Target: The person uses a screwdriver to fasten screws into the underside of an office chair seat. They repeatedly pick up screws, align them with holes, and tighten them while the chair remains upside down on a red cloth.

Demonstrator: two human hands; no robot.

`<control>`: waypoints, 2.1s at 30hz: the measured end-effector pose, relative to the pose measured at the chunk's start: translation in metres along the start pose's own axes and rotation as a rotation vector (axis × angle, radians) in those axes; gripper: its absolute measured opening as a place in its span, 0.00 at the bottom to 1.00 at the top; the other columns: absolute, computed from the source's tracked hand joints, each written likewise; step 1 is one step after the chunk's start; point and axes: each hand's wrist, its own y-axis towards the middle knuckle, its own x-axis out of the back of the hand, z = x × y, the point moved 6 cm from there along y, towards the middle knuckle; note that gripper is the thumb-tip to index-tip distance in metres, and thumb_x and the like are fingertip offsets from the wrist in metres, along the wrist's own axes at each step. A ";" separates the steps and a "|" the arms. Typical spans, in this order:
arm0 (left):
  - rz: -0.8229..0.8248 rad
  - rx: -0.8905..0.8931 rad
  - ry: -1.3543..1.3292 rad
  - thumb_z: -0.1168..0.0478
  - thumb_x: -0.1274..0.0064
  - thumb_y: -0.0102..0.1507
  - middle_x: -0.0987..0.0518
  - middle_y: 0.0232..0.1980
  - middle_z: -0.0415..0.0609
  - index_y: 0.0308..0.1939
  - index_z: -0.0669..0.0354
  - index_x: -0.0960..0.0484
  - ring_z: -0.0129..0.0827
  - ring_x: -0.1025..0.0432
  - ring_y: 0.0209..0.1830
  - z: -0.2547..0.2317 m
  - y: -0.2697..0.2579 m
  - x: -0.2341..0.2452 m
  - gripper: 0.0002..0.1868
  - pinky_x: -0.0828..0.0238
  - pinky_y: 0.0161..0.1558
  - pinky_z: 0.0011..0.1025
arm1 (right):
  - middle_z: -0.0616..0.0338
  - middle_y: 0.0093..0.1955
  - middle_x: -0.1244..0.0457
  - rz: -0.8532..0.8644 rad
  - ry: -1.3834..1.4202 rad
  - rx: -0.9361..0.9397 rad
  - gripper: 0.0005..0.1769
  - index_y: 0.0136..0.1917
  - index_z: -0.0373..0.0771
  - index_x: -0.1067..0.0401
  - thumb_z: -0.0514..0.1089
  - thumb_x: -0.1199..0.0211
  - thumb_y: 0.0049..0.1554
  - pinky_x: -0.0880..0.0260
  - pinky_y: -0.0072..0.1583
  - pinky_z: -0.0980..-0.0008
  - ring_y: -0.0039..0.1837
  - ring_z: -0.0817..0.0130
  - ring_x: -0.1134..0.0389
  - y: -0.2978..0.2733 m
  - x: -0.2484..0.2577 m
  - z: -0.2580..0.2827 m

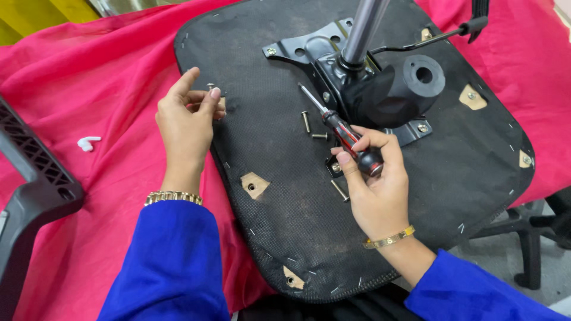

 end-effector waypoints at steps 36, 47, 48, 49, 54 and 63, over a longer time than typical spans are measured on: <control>0.356 -0.634 0.383 0.68 0.40 0.61 0.21 0.36 0.49 0.43 0.62 0.14 0.39 0.27 0.39 -0.024 0.009 0.014 0.07 0.28 0.43 0.36 | 0.46 0.63 0.36 -0.225 0.012 0.046 0.13 0.57 0.33 0.38 0.30 0.38 0.63 0.22 0.63 0.67 0.59 0.62 0.27 0.017 -0.068 0.015; 0.285 -0.661 0.566 0.69 0.42 0.60 0.21 0.38 0.47 0.43 0.58 0.13 0.39 0.27 0.44 -0.019 0.003 0.004 0.08 0.27 0.49 0.35 | 0.50 0.62 0.37 -0.232 -0.215 0.120 0.16 0.55 0.33 0.35 0.30 0.29 0.59 0.25 0.60 0.71 0.60 0.68 0.32 0.032 -0.076 -0.003; 0.320 -0.668 0.604 0.72 0.45 0.59 0.21 0.39 0.46 0.44 0.58 0.13 0.39 0.27 0.45 -0.018 0.002 0.002 0.12 0.26 0.51 0.34 | 0.51 0.61 0.37 -0.256 -0.159 0.100 0.17 0.56 0.33 0.36 0.31 0.30 0.59 0.24 0.61 0.71 0.60 0.69 0.31 0.031 -0.074 -0.002; 0.318 -0.670 0.597 0.73 0.46 0.58 0.21 0.40 0.46 0.45 0.58 0.13 0.39 0.27 0.46 -0.019 0.000 0.002 0.14 0.27 0.51 0.34 | 0.52 0.61 0.37 -0.240 -0.151 0.153 0.20 0.58 0.33 0.38 0.31 0.29 0.59 0.24 0.62 0.71 0.61 0.69 0.31 0.033 -0.073 0.005; 0.332 -0.653 0.500 0.74 0.47 0.61 0.18 0.45 0.48 0.51 0.58 0.14 0.41 0.26 0.47 -0.029 -0.010 -0.001 0.16 0.26 0.51 0.35 | 0.52 0.63 0.35 -0.189 -0.053 0.260 0.25 0.67 0.34 0.41 0.30 0.30 0.63 0.24 0.68 0.69 0.65 0.67 0.29 0.047 -0.059 0.033; 0.229 -0.337 0.276 0.69 0.41 0.62 0.15 0.38 0.48 0.54 0.60 0.20 0.30 0.17 0.37 -0.013 0.005 0.002 0.16 0.20 0.39 0.28 | 0.54 0.60 0.34 0.020 0.051 0.303 0.30 0.74 0.38 0.47 0.32 0.33 0.69 0.26 0.64 0.75 0.61 0.71 0.29 0.069 -0.058 0.051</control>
